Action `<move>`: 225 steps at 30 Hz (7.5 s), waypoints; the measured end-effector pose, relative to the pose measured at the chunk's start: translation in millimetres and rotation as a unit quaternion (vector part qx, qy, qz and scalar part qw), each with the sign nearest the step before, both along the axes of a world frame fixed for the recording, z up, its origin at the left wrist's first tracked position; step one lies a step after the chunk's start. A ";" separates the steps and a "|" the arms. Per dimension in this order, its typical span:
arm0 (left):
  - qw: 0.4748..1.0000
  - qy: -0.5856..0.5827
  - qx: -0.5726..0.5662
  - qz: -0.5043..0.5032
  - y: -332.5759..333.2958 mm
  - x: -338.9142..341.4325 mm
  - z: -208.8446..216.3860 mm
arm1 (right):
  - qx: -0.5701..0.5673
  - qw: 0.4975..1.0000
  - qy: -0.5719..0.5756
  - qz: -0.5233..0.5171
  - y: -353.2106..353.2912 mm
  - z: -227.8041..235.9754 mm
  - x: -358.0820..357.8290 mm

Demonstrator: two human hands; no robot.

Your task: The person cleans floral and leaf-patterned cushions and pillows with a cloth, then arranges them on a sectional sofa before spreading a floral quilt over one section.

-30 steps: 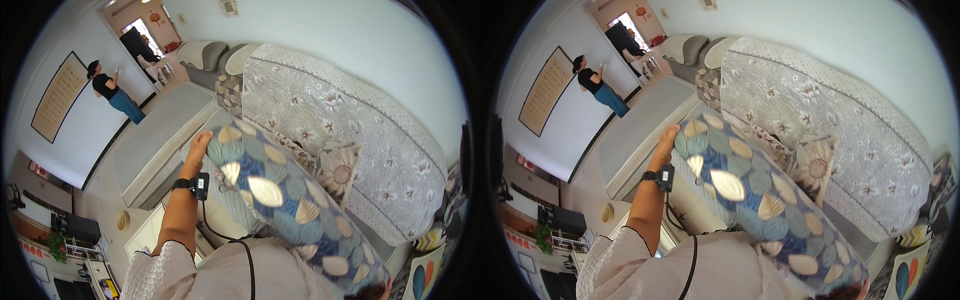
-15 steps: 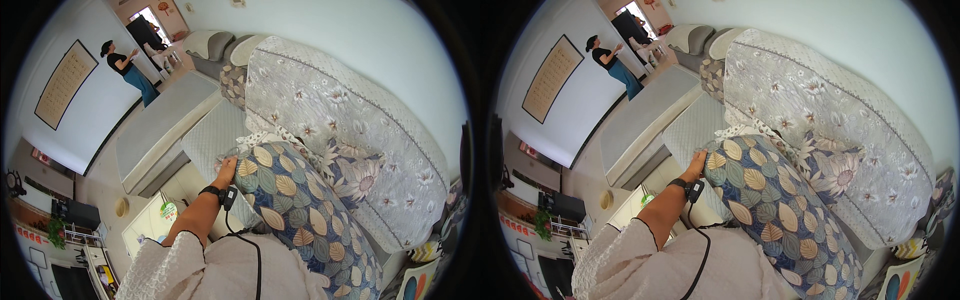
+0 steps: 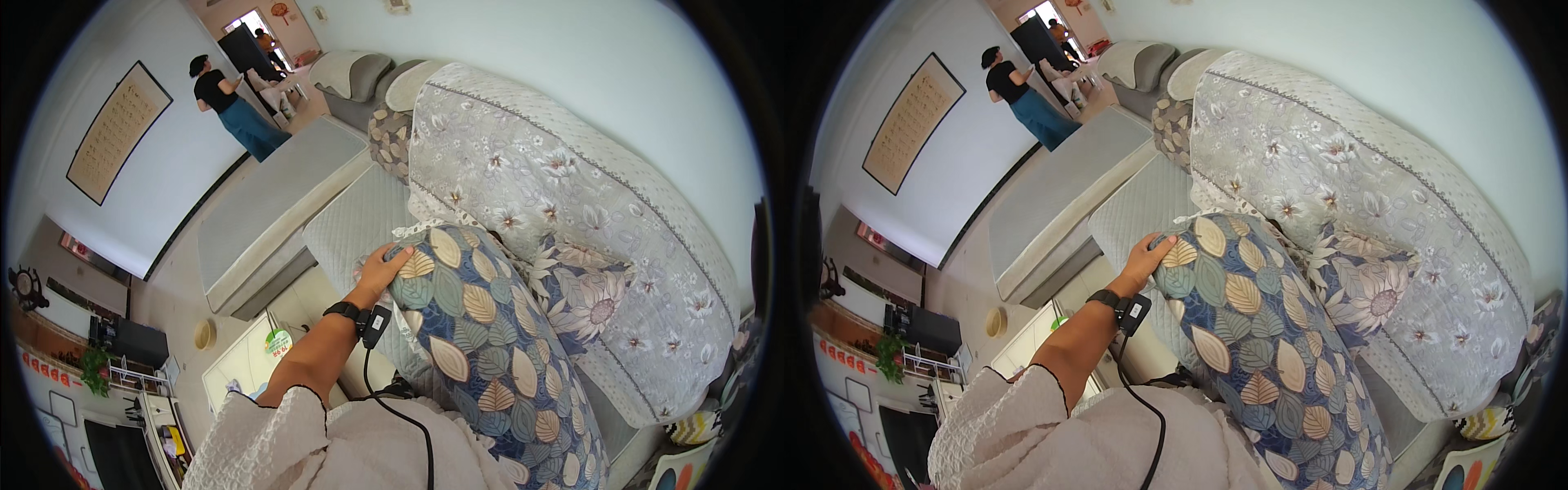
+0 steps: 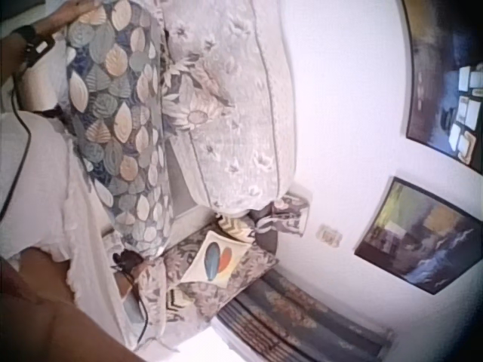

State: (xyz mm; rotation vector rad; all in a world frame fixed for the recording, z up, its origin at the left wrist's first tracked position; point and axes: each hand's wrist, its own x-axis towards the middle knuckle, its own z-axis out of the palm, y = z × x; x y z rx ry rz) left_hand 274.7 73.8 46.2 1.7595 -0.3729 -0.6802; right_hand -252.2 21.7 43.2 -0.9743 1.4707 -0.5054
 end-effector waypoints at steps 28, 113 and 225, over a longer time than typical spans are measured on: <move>0.915 -0.116 -0.176 0.344 397.9 380.1 52.2 | 0.172 0.971 0.140 -0.095 74.4 49.2 230.9; 0.881 -0.221 0.002 -0.417 25.7 817.5 -81.7 | -0.112 0.947 0.293 0.064 37.0 -186.2 946.7; 0.807 -0.485 0.115 -0.317 -294.1 1309.9 -211.2 | -0.173 0.966 0.189 -0.037 -284.4 -170.1 1381.4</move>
